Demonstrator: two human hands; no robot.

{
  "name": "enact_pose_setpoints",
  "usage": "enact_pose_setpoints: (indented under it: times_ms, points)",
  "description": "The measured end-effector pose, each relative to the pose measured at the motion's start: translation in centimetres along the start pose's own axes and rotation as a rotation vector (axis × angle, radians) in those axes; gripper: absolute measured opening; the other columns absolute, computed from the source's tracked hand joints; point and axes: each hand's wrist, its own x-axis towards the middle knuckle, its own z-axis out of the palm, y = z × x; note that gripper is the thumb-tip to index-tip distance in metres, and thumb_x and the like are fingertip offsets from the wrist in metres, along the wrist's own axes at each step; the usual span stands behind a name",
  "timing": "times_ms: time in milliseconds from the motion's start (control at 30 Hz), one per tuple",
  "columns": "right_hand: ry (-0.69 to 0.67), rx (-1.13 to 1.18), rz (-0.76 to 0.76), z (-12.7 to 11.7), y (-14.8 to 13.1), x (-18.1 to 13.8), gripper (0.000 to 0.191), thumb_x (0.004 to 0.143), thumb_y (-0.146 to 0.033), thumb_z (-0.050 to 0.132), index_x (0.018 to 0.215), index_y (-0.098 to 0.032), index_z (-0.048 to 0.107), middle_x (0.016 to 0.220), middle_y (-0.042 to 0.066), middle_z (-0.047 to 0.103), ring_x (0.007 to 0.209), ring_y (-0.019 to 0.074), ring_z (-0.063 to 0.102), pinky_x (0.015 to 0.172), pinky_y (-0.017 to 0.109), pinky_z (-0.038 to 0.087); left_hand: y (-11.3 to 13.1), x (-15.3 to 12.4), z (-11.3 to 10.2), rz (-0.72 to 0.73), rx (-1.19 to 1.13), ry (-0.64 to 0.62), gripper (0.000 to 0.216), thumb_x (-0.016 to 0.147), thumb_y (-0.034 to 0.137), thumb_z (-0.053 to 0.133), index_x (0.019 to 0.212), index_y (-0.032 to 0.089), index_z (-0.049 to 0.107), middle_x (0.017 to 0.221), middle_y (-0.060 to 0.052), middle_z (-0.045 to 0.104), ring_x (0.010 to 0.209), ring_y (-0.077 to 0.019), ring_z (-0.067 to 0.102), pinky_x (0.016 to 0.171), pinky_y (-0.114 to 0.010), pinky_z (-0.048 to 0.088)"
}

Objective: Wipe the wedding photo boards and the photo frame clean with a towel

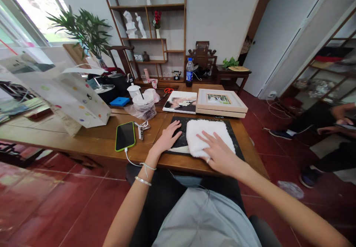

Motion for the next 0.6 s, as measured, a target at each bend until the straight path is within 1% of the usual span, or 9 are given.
enact_pose_setpoints:
  times_ms: [67,133,200,267,333,400,500,600]
  points:
    - [-0.031,0.023,-0.014,0.0,-2.3,-1.0,0.024,0.077,-0.022,0.053,0.094,-0.021,0.069,0.144,0.008,0.03,0.134,0.0322,0.017,0.104,0.058,0.015,0.1,0.0,-0.1,-0.005,0.009,-0.008,0.04,0.088,0.037,0.041,0.124,0.023,0.047,0.142,-0.007,0.037,0.134,-0.0208,0.027,0.108,-0.047,0.022]
    - [-0.041,0.044,-0.025,0.1,-3.9,-1.6,0.021,0.076,-0.023,0.055,0.09,-0.022,0.07,0.144,0.008,0.028,0.134,0.0334,0.015,0.104,0.06,0.014,0.1,0.0,-0.1,-0.004,0.01,-0.017,0.039,0.088,0.036,0.04,0.124,0.023,0.047,0.142,-0.007,0.037,0.134,-0.0205,0.027,0.108,-0.048,0.022]
    - [-0.043,0.065,-0.036,0.1,-4.7,-1.7,0.021,0.076,-0.024,0.054,0.09,-0.023,0.07,0.144,0.007,0.028,0.134,0.0328,0.014,0.104,0.06,0.014,0.0,0.0,-0.2,-0.001,0.008,-0.024,0.039,0.089,0.035,0.04,0.125,0.023,0.047,0.142,-0.007,0.036,0.134,-0.0203,0.027,0.108,-0.048,0.021]
    - [-0.054,0.088,-0.035,0.0,-4.5,-1.3,0.022,0.077,-0.024,0.053,0.092,-0.022,0.069,0.143,0.007,0.031,0.134,0.0316,0.016,0.104,0.058,0.015,-0.1,0.0,-0.2,0.003,0.006,-0.031,0.039,0.089,0.036,0.039,0.125,0.023,0.046,0.142,-0.007,0.036,0.134,-0.0203,0.027,0.108,-0.047,0.021]
    - [-0.056,0.11,-0.023,-0.3,-3.6,-0.6,0.024,0.079,-0.024,0.052,0.096,-0.022,0.068,0.143,0.007,0.033,0.134,0.0304,0.018,0.105,0.057,0.015,-0.2,0.0,-0.2,0.004,0.008,-0.033,0.04,0.089,0.037,0.039,0.125,0.023,0.046,0.142,-0.007,0.036,0.134,-0.0204,0.026,0.108,-0.047,0.021]
    - [-0.036,0.115,-0.007,-0.3,-2.1,0.4,0.026,0.081,-0.025,0.05,0.1,-0.022,0.066,0.142,0.007,0.034,0.133,0.0295,0.019,0.104,0.056,0.016,-0.2,0.0,-0.1,0.002,0.013,-0.029,0.04,0.089,0.037,0.039,0.125,0.023,0.046,0.142,-0.007,0.036,0.134,-0.0204,0.026,0.108,-0.046,0.021]
    - [0.01,0.072,0.026,-0.1,1.1,1.9,0.03,0.085,-0.028,0.044,0.108,-0.021,0.063,0.142,0.009,0.034,0.133,0.0287,0.022,0.104,0.055,0.019,-0.1,0.0,0.0,0.001,0.012,-0.014,0.041,0.088,0.037,0.04,0.127,0.023,0.045,0.142,-0.007,0.036,0.134,-0.0203,0.026,0.108,-0.046,0.022]
    - [0.035,-0.004,0.101,0.4,4.6,3.2,0.035,0.088,-0.031,0.04,0.113,-0.018,0.06,0.142,0.011,0.035,0.132,0.0285,0.023,0.103,0.054,0.021,-0.1,-0.1,0.0,0.005,0.006,-0.008,0.041,0.088,0.037,0.041,0.127,0.024,0.044,0.142,-0.007,0.036,0.134,-0.02,0.026,0.108,-0.046,0.023]
